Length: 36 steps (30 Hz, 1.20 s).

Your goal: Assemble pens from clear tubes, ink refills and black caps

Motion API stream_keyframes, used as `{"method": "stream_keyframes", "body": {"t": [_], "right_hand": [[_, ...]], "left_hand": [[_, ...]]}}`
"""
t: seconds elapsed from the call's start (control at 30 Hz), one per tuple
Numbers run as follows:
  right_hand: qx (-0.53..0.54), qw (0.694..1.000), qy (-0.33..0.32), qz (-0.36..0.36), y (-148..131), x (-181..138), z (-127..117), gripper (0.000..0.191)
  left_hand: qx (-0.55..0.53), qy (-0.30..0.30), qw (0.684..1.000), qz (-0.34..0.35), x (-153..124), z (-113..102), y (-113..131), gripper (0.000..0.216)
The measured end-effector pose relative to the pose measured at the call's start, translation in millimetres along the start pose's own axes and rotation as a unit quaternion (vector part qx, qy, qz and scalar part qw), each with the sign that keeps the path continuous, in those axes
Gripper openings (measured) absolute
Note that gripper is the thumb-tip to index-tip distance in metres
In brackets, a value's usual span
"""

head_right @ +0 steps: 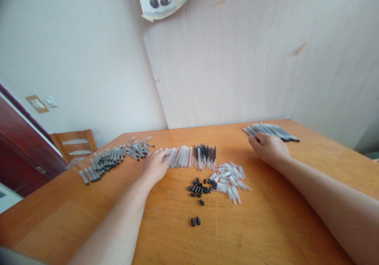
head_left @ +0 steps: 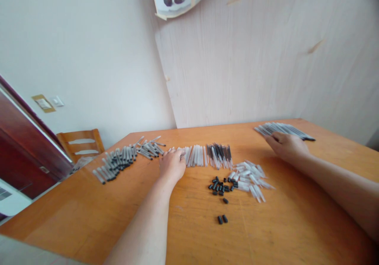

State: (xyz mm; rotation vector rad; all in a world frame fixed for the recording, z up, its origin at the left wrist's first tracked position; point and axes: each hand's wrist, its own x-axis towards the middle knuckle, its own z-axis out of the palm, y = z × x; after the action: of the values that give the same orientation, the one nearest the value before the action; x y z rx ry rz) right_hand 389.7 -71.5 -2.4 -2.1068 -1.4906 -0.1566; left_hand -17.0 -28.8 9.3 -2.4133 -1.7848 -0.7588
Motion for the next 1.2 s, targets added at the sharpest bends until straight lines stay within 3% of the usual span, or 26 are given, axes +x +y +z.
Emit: {"method": "stream_keyframes", "body": {"t": [0.17,0.3,0.37,0.9,1.2], "right_hand": [[0.011,1.0,-0.007,-0.026,1,1,1,0.043],[0.013,0.999,-0.005,-0.038,2,2,1,0.042],[0.015,0.999,-0.001,-0.044,3,1,1,0.042],[0.025,0.998,0.005,-0.051,3,1,1,0.042],[0.02,0.999,0.001,-0.05,2,1,1,0.042]], "left_hand": [[-0.028,-0.039,0.992,0.119,-4,2,9,0.04],[-0.025,-0.118,0.985,0.125,-8,6,13,0.042],[-0.023,-0.129,0.984,0.12,-9,7,11,0.043],[-0.013,-0.044,0.991,0.126,-2,9,-4,0.034],[-0.019,-0.041,0.992,0.116,-1,7,-2,0.034]]}}
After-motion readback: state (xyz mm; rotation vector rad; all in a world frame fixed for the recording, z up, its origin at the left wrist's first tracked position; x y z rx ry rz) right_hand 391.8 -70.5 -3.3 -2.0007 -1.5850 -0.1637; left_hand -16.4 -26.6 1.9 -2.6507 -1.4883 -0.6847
